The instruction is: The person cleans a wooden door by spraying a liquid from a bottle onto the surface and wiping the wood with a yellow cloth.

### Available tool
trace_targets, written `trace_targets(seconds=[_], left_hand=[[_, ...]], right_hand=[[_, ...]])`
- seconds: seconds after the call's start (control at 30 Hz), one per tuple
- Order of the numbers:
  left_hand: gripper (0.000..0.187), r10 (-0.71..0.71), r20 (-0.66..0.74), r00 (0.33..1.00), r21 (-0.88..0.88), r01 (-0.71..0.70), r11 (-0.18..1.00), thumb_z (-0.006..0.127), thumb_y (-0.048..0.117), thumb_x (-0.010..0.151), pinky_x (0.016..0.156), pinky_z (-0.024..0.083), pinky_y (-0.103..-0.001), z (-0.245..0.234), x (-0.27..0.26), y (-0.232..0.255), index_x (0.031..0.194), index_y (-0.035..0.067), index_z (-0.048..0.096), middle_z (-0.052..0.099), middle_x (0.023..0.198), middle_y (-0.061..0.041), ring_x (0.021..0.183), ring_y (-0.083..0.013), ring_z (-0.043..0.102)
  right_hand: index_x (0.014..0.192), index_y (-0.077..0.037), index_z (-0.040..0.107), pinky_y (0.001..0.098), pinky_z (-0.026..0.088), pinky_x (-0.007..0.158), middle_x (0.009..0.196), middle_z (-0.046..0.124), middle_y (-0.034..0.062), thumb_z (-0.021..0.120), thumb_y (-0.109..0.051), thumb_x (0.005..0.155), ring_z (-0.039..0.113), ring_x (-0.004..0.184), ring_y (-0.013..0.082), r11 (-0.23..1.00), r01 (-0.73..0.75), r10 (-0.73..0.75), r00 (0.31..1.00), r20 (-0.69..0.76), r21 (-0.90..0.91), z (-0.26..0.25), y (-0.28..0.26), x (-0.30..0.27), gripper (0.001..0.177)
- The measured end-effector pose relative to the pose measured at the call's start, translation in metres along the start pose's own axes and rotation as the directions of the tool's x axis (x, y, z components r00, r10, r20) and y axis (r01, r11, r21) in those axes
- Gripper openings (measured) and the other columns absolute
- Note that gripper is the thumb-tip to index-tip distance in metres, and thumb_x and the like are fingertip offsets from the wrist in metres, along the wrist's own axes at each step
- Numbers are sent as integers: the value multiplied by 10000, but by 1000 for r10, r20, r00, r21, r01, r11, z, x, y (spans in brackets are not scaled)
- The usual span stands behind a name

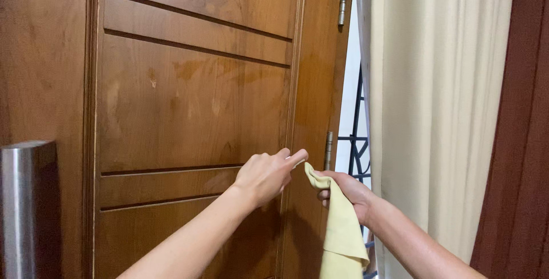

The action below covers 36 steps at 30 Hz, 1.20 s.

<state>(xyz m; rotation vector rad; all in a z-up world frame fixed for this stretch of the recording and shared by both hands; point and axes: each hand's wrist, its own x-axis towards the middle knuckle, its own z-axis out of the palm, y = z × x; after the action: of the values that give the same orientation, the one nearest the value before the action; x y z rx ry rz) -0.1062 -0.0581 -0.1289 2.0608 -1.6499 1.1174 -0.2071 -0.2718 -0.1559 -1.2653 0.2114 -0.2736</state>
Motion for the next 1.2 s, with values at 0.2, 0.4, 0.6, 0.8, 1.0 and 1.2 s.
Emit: trace_targets(seconds=[0.2, 0.4, 0.6, 0.8, 1.0, 1.2], left_hand=[[508, 55, -70, 996, 17, -54, 998, 654, 92, 865, 607, 550, -528, 0, 2, 2, 1317, 199, 448, 649, 928, -157, 698, -397, 689], [449, 40, -21, 999, 28, -39, 999, 655, 102, 873, 615, 547, -526, -7, 2, 8, 1271, 180, 462, 647, 932, -149, 707, -393, 691], [456, 55, -118, 992, -53, -61, 997, 695, 121, 855, 607, 547, -525, -10, 3, 11, 1245, 204, 475, 655, 902, -138, 706, -402, 688], [437, 7, -87, 996, -75, -14, 997, 699, 123, 878, 640, 543, -526, -17, 1, 12, 1241, 174, 461, 668, 921, -138, 745, -403, 683], [456, 16, -41, 999, -40, -17, 999, 695, 125, 876, 655, 541, -538, -18, 2, 9, 1262, 189, 460, 676, 912, -144, 772, -408, 686], [516, -82, -134, 988, -86, 71, 994, 704, 140, 855, 686, 552, -549, -14, 6, -9, 1295, 166, 437, 712, 969, -176, 817, -424, 698]], right_hand=[[842, -141, 628, 233, 450, 449, 635, 553, -44, 662, -262, 953, 485, 478, 71, 997, -68, 70, 996, -46, 38, -4, 0, -7, 168], [837, -129, 628, 223, 449, 441, 627, 555, -45, 651, -245, 959, 483, 472, 66, 997, -62, 60, 997, 45, 48, -4, 3, -8, 170], [826, -134, 613, 225, 447, 446, 619, 544, -47, 644, -254, 960, 475, 468, 68, 995, -80, 76, 996, 54, 66, 3, 5, -6, 183], [884, -111, 637, 219, 436, 450, 647, 548, -37, 631, -235, 976, 476, 487, 67, 997, -46, 43, 998, 52, 62, 6, 2, -8, 155], [877, -124, 631, 225, 435, 457, 651, 548, -36, 611, -247, 972, 467, 489, 70, 997, -44, 40, 997, 61, 58, 7, -2, -5, 156], [870, -133, 644, 243, 450, 465, 652, 554, -33, 654, -285, 968, 478, 490, 78, 999, 4, -3, 1000, 28, -32, -5, 2, 13, 182]])
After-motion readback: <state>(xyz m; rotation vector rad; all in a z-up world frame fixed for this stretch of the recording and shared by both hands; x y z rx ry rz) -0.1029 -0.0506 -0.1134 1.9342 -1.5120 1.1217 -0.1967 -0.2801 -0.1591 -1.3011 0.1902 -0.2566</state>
